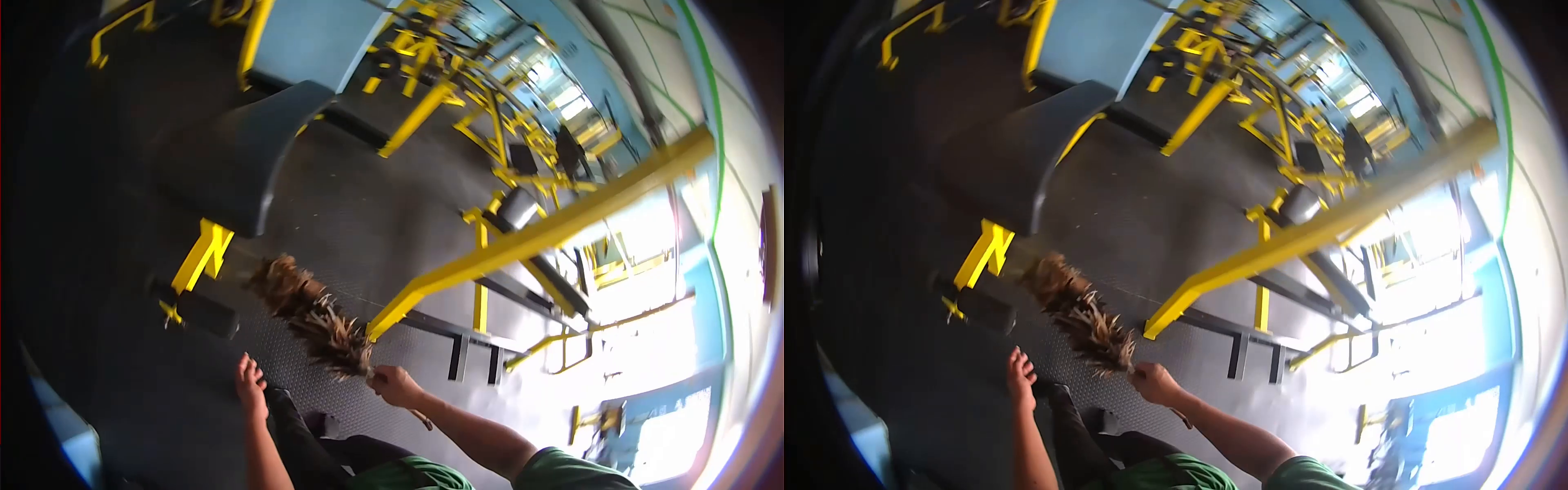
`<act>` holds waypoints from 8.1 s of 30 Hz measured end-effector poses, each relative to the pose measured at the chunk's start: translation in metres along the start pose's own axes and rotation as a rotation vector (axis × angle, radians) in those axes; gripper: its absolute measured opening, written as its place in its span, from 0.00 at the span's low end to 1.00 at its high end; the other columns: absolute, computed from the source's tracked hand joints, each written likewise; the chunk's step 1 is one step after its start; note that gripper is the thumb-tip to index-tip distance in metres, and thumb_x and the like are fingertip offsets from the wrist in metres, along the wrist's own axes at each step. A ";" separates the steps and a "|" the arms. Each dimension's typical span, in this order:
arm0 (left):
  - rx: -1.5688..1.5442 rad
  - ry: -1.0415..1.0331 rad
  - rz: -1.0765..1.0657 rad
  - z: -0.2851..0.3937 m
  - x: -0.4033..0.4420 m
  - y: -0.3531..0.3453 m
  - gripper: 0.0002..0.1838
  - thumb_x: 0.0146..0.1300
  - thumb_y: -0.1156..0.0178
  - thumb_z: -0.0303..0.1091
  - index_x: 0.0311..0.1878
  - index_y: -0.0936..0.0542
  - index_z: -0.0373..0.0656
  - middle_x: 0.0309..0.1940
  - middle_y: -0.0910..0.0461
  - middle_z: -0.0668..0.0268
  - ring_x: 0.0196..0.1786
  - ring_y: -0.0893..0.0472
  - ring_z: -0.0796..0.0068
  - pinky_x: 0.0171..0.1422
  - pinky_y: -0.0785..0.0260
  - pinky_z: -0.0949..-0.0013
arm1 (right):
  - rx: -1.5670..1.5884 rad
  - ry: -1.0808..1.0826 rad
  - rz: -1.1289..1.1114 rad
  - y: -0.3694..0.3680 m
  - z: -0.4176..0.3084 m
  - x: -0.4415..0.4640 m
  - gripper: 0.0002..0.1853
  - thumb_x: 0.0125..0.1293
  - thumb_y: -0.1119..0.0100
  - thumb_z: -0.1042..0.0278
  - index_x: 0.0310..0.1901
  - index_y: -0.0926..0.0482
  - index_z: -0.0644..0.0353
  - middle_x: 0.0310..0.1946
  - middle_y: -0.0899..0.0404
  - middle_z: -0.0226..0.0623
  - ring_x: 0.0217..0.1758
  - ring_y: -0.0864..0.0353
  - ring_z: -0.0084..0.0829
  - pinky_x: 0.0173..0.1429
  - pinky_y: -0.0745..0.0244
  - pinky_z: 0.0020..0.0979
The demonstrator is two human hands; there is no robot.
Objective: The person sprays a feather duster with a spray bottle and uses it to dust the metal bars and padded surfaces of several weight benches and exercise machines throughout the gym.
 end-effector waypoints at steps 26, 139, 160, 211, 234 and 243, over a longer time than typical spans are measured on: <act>0.527 -1.865 -0.434 0.470 -0.391 -0.504 0.32 0.65 0.43 0.46 0.66 0.36 0.39 0.62 0.35 0.52 0.63 0.33 0.57 0.67 0.42 0.59 | 0.554 0.601 1.262 0.454 -0.111 -0.116 0.11 0.69 0.55 0.70 0.47 0.25 0.64 0.37 0.21 0.58 0.44 0.23 0.60 0.44 0.27 0.45; 0.841 -2.242 -0.250 0.283 -0.505 -0.707 0.32 0.56 0.41 0.28 0.66 0.37 0.32 0.59 0.29 0.47 0.61 0.29 0.47 0.66 0.37 0.55 | 0.508 0.539 1.096 0.464 0.206 -0.174 0.10 0.65 0.50 0.76 0.47 0.26 0.65 0.33 0.22 0.54 0.39 0.22 0.58 0.40 0.25 0.43; 1.269 -1.722 -0.254 0.122 -0.404 -0.690 0.34 0.65 0.42 0.41 0.68 0.39 0.32 0.66 0.38 0.41 0.68 0.37 0.43 0.71 0.44 0.53 | 0.948 0.044 0.305 0.285 0.266 -0.110 0.14 0.68 0.52 0.73 0.54 0.27 0.62 0.33 0.20 0.55 0.41 0.19 0.55 0.41 0.24 0.40; 0.027 -1.001 -0.442 0.111 -0.274 -0.592 0.37 0.68 0.48 0.53 0.72 0.45 0.42 0.66 0.40 0.51 0.64 0.34 0.60 0.67 0.41 0.58 | -0.526 0.671 1.010 0.528 0.285 -0.162 0.11 0.57 0.52 0.80 0.42 0.27 0.67 0.32 0.27 0.57 0.34 0.28 0.60 0.37 0.29 0.50; 0.200 -0.377 -0.728 0.091 -0.125 -0.482 0.35 0.67 0.52 0.57 0.72 0.41 0.48 0.64 0.32 0.59 0.60 0.29 0.70 0.62 0.40 0.68 | -0.172 0.158 0.859 0.343 0.114 -0.204 0.11 0.64 0.52 0.76 0.48 0.27 0.63 0.29 0.23 0.48 0.33 0.21 0.47 0.37 0.26 0.41; 0.137 -0.498 -1.026 0.138 -0.179 -0.531 0.38 0.66 0.53 0.62 0.73 0.41 0.50 0.63 0.30 0.59 0.60 0.29 0.72 0.62 0.39 0.68 | 0.658 0.140 0.968 0.403 0.030 -0.212 0.09 0.75 0.58 0.67 0.46 0.31 0.63 0.21 0.30 0.29 0.15 0.34 0.15 0.17 0.39 0.18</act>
Point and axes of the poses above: each hand's wrist, its own x-axis towards the middle knuckle, its own y-axis out of the back of the hand, z = x × y, the point moved 7 cm from there along x, towards the middle knuckle
